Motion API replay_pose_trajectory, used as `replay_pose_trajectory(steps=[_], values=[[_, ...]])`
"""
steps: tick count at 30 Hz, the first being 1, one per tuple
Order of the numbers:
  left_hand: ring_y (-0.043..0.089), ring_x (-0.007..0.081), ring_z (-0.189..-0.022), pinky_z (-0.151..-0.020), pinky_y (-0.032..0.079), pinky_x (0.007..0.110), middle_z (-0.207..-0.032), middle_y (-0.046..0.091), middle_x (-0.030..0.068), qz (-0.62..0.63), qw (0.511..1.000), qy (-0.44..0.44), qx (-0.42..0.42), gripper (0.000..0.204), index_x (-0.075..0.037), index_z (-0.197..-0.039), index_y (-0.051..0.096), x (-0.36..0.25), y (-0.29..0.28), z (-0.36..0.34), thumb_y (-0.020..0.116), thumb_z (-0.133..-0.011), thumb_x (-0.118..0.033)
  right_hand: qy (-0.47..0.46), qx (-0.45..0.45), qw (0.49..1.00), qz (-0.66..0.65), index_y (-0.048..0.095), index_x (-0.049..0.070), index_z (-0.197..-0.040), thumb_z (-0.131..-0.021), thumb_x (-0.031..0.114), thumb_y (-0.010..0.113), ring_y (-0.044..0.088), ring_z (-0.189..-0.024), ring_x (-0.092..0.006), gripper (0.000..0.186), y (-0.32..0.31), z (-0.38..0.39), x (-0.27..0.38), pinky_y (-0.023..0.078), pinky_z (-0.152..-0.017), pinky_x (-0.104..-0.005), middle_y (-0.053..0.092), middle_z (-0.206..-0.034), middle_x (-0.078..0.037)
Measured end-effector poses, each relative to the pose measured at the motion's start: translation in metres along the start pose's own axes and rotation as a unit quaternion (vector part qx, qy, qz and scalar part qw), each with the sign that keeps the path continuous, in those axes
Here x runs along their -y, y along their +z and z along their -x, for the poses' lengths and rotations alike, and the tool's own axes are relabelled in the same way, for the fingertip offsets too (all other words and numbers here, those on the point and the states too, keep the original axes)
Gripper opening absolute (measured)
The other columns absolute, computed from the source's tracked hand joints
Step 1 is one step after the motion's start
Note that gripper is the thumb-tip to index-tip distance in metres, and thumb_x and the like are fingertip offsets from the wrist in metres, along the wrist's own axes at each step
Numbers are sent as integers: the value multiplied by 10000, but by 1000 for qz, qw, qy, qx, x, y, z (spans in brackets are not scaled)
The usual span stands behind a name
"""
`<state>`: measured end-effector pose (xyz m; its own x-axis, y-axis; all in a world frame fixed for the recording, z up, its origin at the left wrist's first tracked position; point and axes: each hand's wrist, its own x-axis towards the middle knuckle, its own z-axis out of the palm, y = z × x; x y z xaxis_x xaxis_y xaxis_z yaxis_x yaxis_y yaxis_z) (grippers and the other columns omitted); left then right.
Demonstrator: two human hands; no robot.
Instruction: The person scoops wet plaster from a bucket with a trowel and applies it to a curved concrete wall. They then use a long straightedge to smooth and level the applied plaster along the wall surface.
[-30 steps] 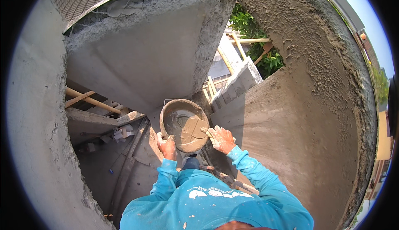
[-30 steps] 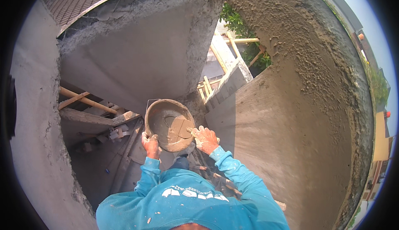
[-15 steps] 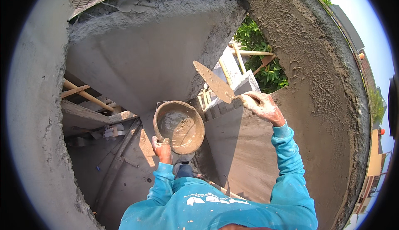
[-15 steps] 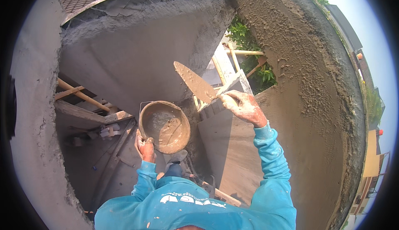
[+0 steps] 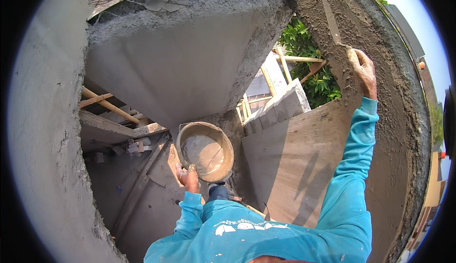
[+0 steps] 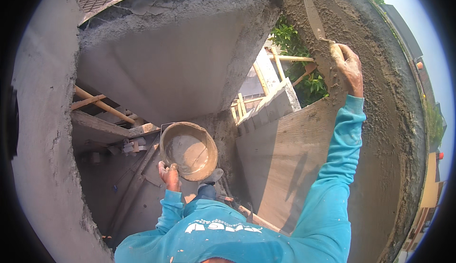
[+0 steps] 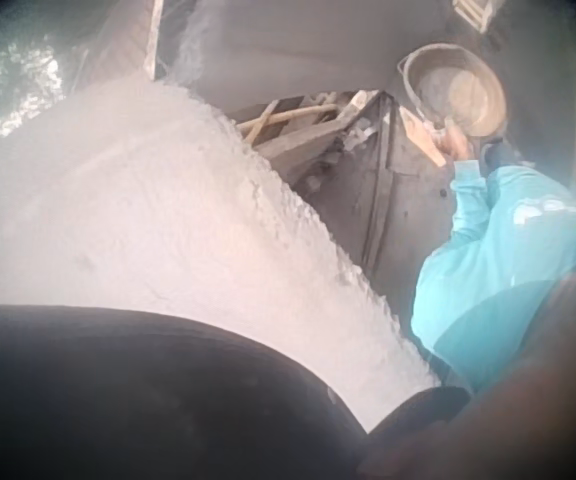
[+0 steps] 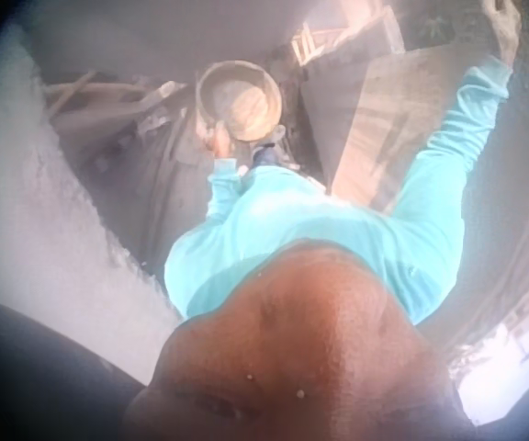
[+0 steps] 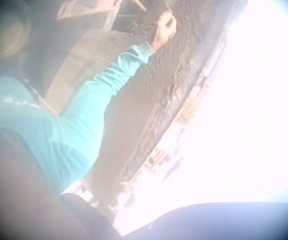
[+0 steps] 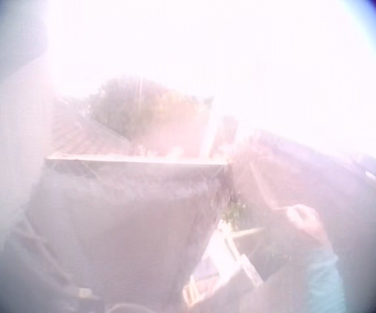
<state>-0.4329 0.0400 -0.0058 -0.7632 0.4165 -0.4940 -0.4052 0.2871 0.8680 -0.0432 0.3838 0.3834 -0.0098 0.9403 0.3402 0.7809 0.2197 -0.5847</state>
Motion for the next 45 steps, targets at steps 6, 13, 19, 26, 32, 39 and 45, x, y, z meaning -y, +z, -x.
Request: replay_pose_trajectory(steps=[6, 13, 19, 26, 32, 39, 45], values=[[544, 147, -870, -771, 463, 275, -1009, 593, 58, 8, 998, 41, 49, 438, 17, -1155, 544, -5, 21, 24, 669, -739, 73, 47, 223, 974, -14, 639, 80, -1165, -871, 163, 702, 664, -897, -178, 312, 27, 208, 1, 515, -775, -308, 696, -999, -65], [547, 109, -776, -689, 465, 259, -889, 624, 25, -82, 975, 139, 150, 340, -16, -1035, 575, -30, 53, 60, 677, -717, 52, -104, 204, 951, 209, 599, 119, -1239, -827, 237, 678, 583, -923, -321, 435, 195, 379, -62, 457, -766, -485, 593, -1036, -117], [488, 84, -711, -639, 423, 245, -833, 581, -6, -79, 975, 118, 173, 275, -50, -971, 556, -22, 71, 72, 662, -737, 48, -20, 174, 981, 84, 652, 126, -1136, -848, 221, 657, 627, -938, -319, 303, 223, 427, -58, 518, -754, -455, 639, -1011, -114], [471, 70, -709, -647, 407, 244, -841, 555, -30, -38, 978, 73, 190, 253, -72, -965, 538, -5, 57, 62, 633, -785, 79, -5, 243, 969, -41, 695, 115, -1084, -870, 220, 676, 669, -829, -300, 239, 100, 359, -14, 545, -720, -402, 696, -985, -94], [504, 90, -746, -666, 428, 244, -892, 562, -6, -26, 981, 86, 172, 318, -70, -986, 521, 3, 43, 56, 635, -740, 97, 225, 368, 875, -218, 679, 43, -1198, -922, 383, 678, 622, -772, -119, 438, 19, 251, -36, 528, -633, -274, 679, -907, -38], [472, 65, -730, -658, 404, 234, -845, 512, -35, -29, 988, 89, 125, 264, -77, -935, 544, -17, 27, 79, 617, -747, 92, 186, -60, 961, -198, 611, 65, -1302, -981, 391, 612, 565, -571, -32, 457, -130, 286, -88, 459, -468, -164, 620, -807, 15], [454, 68, -708, -628, 391, 228, -831, 503, -34, -43, 985, 79, 148, 273, -77, -939, 536, -2, 23, 79, 618, -745, 96, 232, 91, 965, -86, 666, 20, -1212, -941, 234, 676, 577, -669, -85, 345, -103, 355, -42, 495, -571, -255, 650, -850, -32]])
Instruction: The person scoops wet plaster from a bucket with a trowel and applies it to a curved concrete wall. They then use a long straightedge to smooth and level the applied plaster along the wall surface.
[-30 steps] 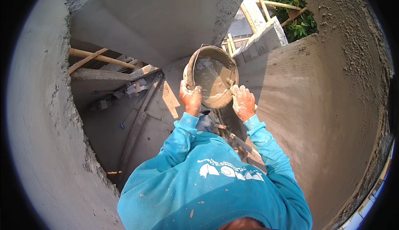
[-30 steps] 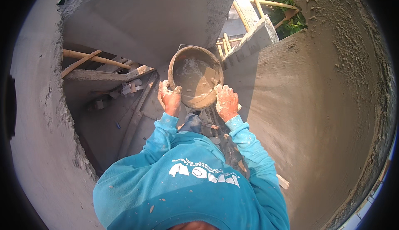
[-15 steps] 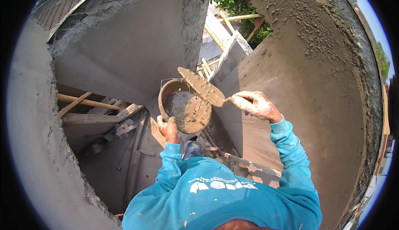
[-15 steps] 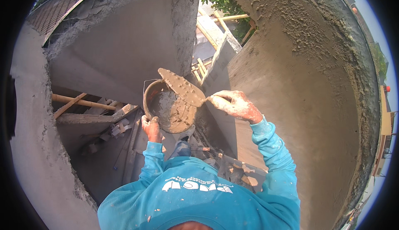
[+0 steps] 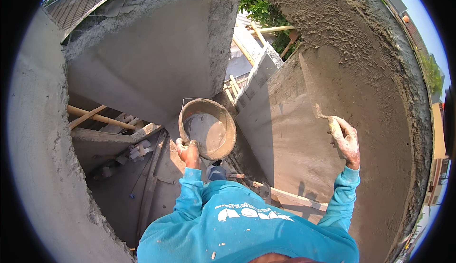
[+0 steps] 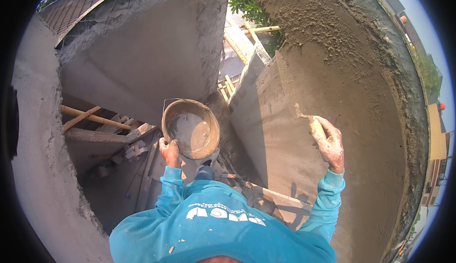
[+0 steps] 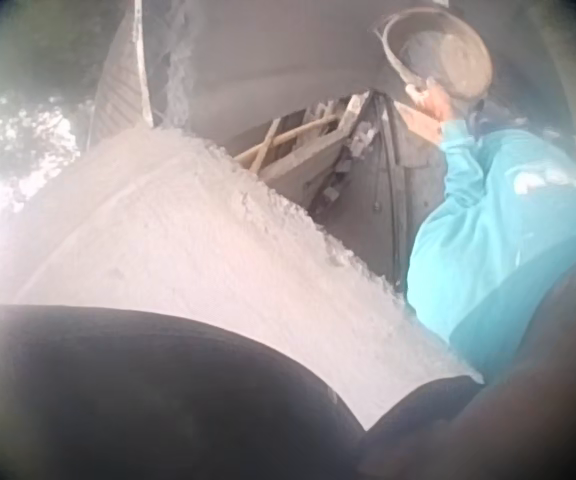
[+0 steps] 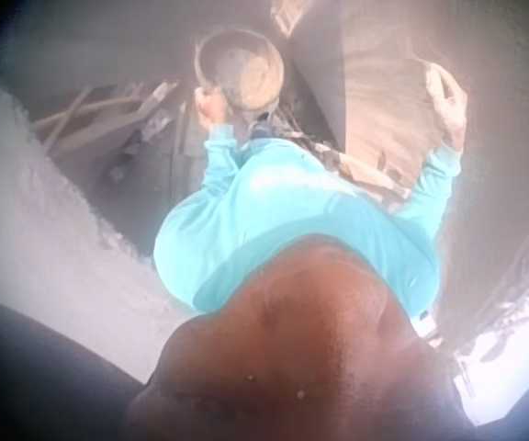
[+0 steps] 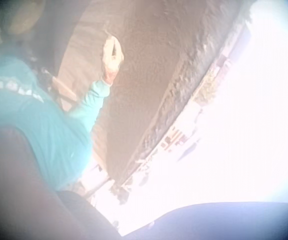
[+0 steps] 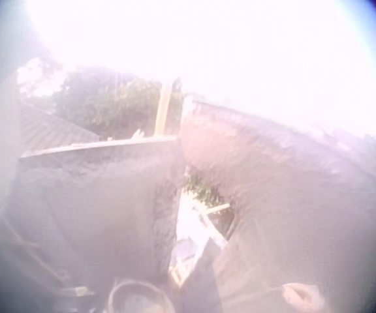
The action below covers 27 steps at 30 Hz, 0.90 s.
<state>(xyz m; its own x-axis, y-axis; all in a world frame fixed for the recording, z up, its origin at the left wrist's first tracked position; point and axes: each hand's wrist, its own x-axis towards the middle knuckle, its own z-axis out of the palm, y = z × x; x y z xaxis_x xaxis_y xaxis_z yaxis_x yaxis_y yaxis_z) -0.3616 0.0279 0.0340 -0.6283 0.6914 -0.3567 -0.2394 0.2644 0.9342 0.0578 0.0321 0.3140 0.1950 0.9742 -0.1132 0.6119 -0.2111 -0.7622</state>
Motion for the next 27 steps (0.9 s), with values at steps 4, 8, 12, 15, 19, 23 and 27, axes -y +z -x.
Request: replay_pose_trajectory(steps=[4, 8, 12, 15, 19, 23, 27], values=[[452, 78, -706, -606, 395, 248, -826, 489, -35, -6, 1000, -9, 16, 309, -81, -956, 519, 6, 14, 10, 642, -731, 91, -199, 94, 961, 170, 687, 119, -1097, -835, 209, 709, 667, -845, -338, 278, 114, -1, -49, 535, -703, -402, 698, -962, -117], [491, 86, -767, -664, 425, 242, -866, 554, -15, 12, 998, -5, 66, 323, -66, -996, 547, 18, 28, 15, 663, -730, 78, -306, 64, 898, 310, 633, 193, -1134, -806, 221, 659, 620, -833, -318, 331, 243, 2, -105, 507, -695, -453, 614, -991, -104], [517, 95, -752, -663, 446, 255, -874, 592, 4, -17, 999, -2, 44, 318, -40, -1013, 565, 27, 30, 7, 671, -731, 62, -221, 182, 918, 274, 637, 190, -1147, -847, 256, 639, 627, -892, -323, 307, 269, 1, -89, 515, -741, -461, 631, -988, -112], [513, 94, -734, -640, 444, 259, -847, 589, -3, 1, 999, -25, 35, 338, -48, -1022, 559, 19, 28, 5, 669, -727, 74, -204, 211, 932, 214, 655, 159, -1122, -866, 274, 652, 642, -897, -334, 280, 229, 0, -57, 522, -757, -451, 666, -988, -109], [506, 83, -734, -625, 428, 240, -871, 579, -6, -1, 1000, 4, 16, 366, -58, -1035, 549, 16, 28, -2, 671, -722, 86, -185, 226, 952, 96, 691, 102, -1134, -856, 254, 712, 680, -824, -229, 317, 166, -39, -24, 543, -707, -366, 711, -951, -87], [503, 94, -748, -643, 436, 241, -900, 578, -1, -4, 1000, -13, 4, 383, -48, -1052, 548, 15, 23, -11, 658, -712, 92, 6, 264, 964, -13, 688, 57, -1177, -926, 348, 682, 613, -719, -104, 385, 100, -129, 22, 526, -589, -268, 680, -892, -32], [508, 103, -773, -679, 448, 254, -920, 571, 2, 31, 999, -6, 4, 382, -42, -1055, 545, 23, 22, -12, 634, -713, 101, -55, 46, 997, -7, 675, 55, -1186, -944, 439, 642, 590, -647, -88, 456, 11, -212, 36, 517, -559, -257, 657, -855, -17]])
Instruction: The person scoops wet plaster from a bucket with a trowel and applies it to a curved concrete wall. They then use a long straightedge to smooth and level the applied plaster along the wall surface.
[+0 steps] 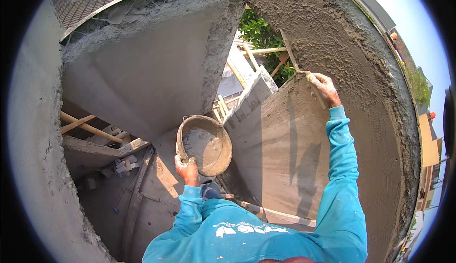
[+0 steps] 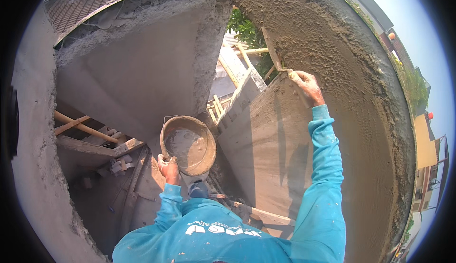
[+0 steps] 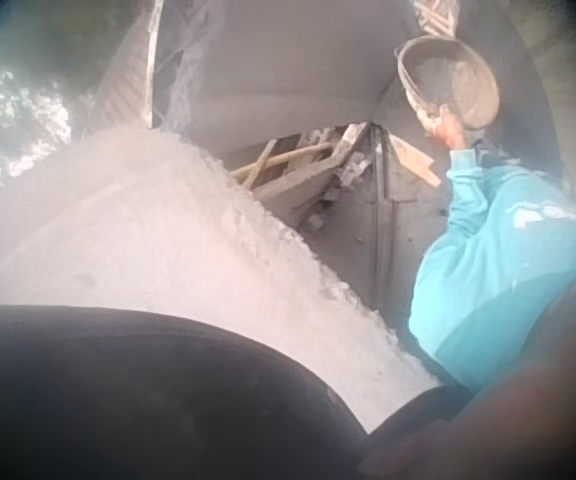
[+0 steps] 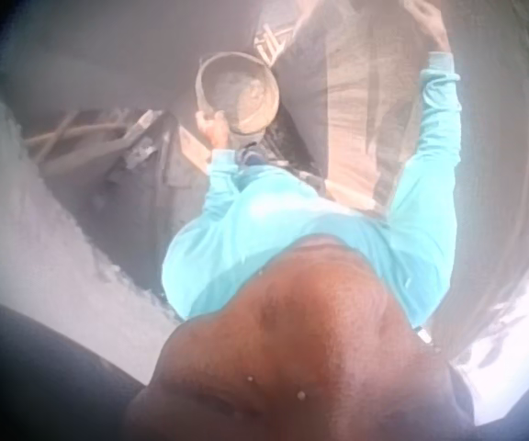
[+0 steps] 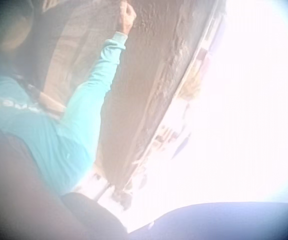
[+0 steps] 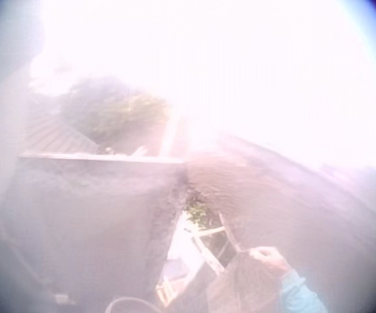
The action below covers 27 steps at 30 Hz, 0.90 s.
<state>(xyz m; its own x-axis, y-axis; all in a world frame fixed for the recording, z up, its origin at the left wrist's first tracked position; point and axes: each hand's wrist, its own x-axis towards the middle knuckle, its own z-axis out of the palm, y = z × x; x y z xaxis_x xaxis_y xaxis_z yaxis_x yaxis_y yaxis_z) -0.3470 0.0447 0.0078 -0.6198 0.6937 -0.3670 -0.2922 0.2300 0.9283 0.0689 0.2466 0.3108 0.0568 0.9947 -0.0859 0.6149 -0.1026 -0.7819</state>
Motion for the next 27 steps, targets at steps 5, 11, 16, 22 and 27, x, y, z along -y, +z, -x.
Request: replay_pose_trajectory(steps=[5, 11, 16, 22, 27], values=[[524, 114, -795, -706, 453, 253, -943, 584, 7, -4, 1000, 6, -18, 399, -42, -1071, 541, -14, -13, 7, 628, -712, 107, -40, -113, 990, -71, 638, 91, -1247, -946, 400, 658, 570, -586, -68, 432, -50, 80, 37, 486, -516, -227, 652, -850, -10], [515, 97, -746, -660, 447, 249, -884, 577, -9, -34, 999, 18, 14, 362, -56, -1013, 543, -6, -17, 24, 632, -708, 118, -59, 45, 997, 21, 670, 28, -1128, -895, 177, 689, 606, -772, -115, 278, 46, 201, -3, 517, -645, -280, 680, -910, -39], [495, 91, -705, -629, 428, 252, -806, 557, -28, -45, 997, 23, 56, 308, -75, -934, 543, -12, -10, 54, 672, -707, 88, -126, 151, 927, 321, 640, 172, -1164, -851, 258, 628, 632, -860, -320, 325, 207, 237, -73, 507, -746, -462, 623, -944, -128], [482, 96, -681, -613, 419, 267, -781, 567, -23, -50, 997, -5, 59, 231, -77, -872, 548, 3, -16, 55, 665, -726, 59, -186, 141, 936, 263, 660, 184, -1149, -839, 286, 630, 629, -985, -310, 327, 279, 258, -151, 509, -819, -464, 663, -1053, -82], [471, 89, -674, -586, 397, 258, -773, 538, -29, 37, 997, -41, 51, 286, -83, -903, 523, -9, -22, 58, 622, -730, 122, -165, 193, 935, 249, 681, 171, -1113, -901, 335, 607, 659, -960, -307, 278, 180, 239, -45, 536, -789, -450, 702, -1024, -72]])
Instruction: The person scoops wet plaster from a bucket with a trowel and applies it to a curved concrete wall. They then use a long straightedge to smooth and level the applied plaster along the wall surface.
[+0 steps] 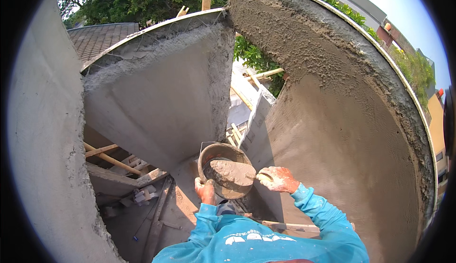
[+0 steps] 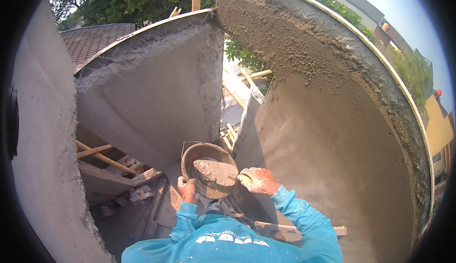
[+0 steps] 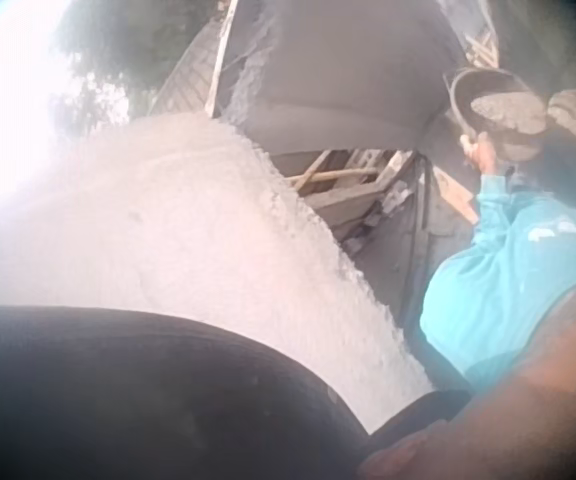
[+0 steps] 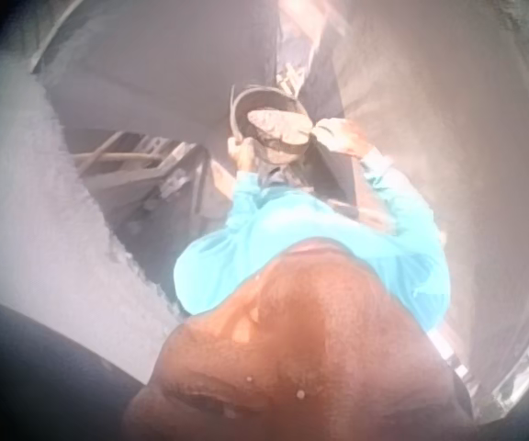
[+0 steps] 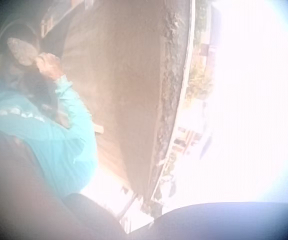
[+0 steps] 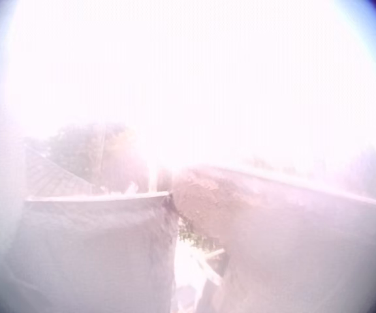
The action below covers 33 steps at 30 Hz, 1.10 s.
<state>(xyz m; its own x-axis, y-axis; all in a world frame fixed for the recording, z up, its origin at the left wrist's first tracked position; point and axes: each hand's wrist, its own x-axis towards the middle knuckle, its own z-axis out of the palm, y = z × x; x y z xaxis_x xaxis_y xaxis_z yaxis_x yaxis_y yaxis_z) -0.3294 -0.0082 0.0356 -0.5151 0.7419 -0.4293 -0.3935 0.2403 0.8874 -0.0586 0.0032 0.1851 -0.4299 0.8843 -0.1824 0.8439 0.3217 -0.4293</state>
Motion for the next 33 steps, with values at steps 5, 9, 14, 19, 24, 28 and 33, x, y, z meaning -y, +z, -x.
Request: replay_pose_trajectory(steps=[5, 9, 14, 19, 24, 28, 33], values=[[454, 88, -650, -568, 387, 267, -771, 507, -27, -32, 997, 43, -53, 294, -86, -890, 501, 4, -15, -22, 626, -711, 111, -70, 17, 995, -76, 703, 101, -1094, -912, 379, 642, 683, -877, -339, 337, -138, -65, 16, 530, -754, -424, 720, -992, -127], [427, 88, -628, -547, 366, 264, -754, 473, -31, -30, 995, 70, -57, 297, -80, -896, 493, -14, -15, -34, 635, -700, 92, -4, 4, 963, -268, 683, 55, -1189, -887, 544, 646, 605, -709, -116, 576, -225, -139, -7, 516, -614, -289, 661, -873, -40], [427, 74, -645, -556, 364, 243, -784, 473, -37, -32, 994, 91, -51, 291, -73, -938, 488, -41, -21, -28, 633, -744, 89, 57, -426, 847, -313, 650, 37, -1151, -1005, 314, 562, 567, -597, -72, 325, -238, -151, -67, 488, -505, -254, 621, -787, -10], [435, 68, -648, -562, 375, 238, -793, 486, -33, -8, 993, 113, -38, 302, -70, -961, 497, -41, -21, -4, 629, -743, 91, 88, -417, 835, -348, 625, 68, -1261, -995, 264, 600, 542, -554, -37, 331, -152, -11, -59, 462, -474, -214, 654, -832, -37], [429, 54, -611, -525, 365, 231, -755, 482, -50, -51, 988, 144, 3, 270, -75, -909, 515, -19, -7, 31, 630, -731, 91, 50, -241, 956, -161, 683, 75, -1121, -838, 155, 706, 684, -888, -274, 296, -50, 98, -39, 536, -801, -369, 707, -1019, -129], [445, 65, -639, -551, 386, 243, -768, 506, -42, -61, 991, 108, 55, 286, -72, -938, 535, 9, 8, 73, 659, -725, 74, 5, -179, 979, 95, 643, 124, -1165, -818, 273, 668, 608, -915, -329, 379, 49, 118, -48, 484, -753, -456, 613, -1043, -129], [470, 69, -636, -571, 402, 246, -781, 542, -26, -112, 986, 85, 87, 236, -80, -913, 554, 41, 25, 132, 622, -744, 70, -12, -186, 974, 126, 621, 174, -1168, -831, 233, 623, 591, -933, -295, 343, 136, 150, -61, 468, -749, -446, 593, -1034, -103]])
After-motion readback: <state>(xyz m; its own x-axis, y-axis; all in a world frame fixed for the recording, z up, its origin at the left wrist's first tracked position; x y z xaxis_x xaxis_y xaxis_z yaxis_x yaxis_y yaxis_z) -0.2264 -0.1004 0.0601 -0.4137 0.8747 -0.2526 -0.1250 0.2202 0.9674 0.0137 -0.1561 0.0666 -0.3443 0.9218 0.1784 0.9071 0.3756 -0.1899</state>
